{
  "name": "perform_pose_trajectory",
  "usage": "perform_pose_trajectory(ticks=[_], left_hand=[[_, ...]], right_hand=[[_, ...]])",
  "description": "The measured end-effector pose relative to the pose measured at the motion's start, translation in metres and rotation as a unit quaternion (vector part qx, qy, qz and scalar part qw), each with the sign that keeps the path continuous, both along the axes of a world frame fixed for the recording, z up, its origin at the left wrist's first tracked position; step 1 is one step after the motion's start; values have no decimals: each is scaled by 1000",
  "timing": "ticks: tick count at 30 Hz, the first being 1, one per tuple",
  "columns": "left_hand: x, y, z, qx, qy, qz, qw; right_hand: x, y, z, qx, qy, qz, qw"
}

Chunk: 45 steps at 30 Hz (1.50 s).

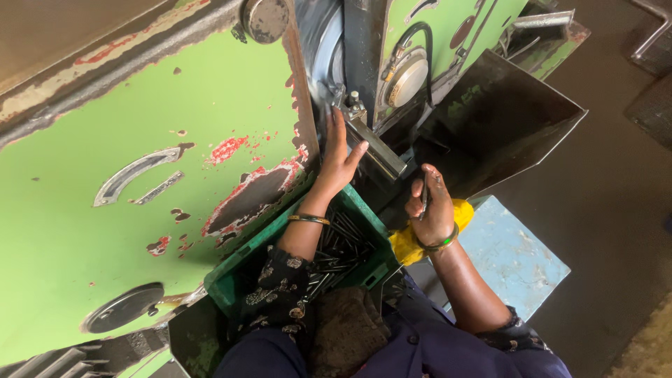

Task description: The person repeatedly picks small metal rods from a green crate and presses them against a rotating grinding wheel to sharpen or smooth their edges. The person holds multiple rods in one hand while feeding them one at a time to the wheel, then returns them to the crate.

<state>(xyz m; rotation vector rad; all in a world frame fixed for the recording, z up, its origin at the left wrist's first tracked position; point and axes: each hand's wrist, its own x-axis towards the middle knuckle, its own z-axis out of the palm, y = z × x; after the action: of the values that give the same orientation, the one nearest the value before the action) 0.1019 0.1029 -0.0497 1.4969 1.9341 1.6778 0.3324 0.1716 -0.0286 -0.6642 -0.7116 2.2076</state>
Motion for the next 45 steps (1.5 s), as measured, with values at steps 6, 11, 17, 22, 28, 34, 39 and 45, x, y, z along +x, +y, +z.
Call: perform_pose_trajectory(ticks=[6, 11, 17, 22, 28, 34, 39, 45], left_hand=[[1, 5, -7, 18, 26, 36, 999], [0, 9, -13, -19, -5, 47, 999], [-4, 5, -6, -80, 17, -7, 997], [-3, 2, 2, -71, -2, -34, 997], [-5, 2, -3, -18, -21, -25, 999], [3, 8, -6, -11, -1, 80, 997], [3, 4, 6, -50, -8, 13, 999], [1, -1, 11, -63, 7, -30, 998]], right_hand=[[2, -2, 1, 49, 80, 71, 993], [2, -6, 0, 68, 51, 72, 994], [5, -6, 6, 47, 32, 126, 990], [5, -9, 15, 57, 47, 165, 984], [5, -8, 14, 26, 44, 143, 988], [2, -5, 9, 35, 54, 114, 991], [0, -9, 15, 40, 28, 101, 994], [1, -13, 19, 81, 12, 101, 992]])
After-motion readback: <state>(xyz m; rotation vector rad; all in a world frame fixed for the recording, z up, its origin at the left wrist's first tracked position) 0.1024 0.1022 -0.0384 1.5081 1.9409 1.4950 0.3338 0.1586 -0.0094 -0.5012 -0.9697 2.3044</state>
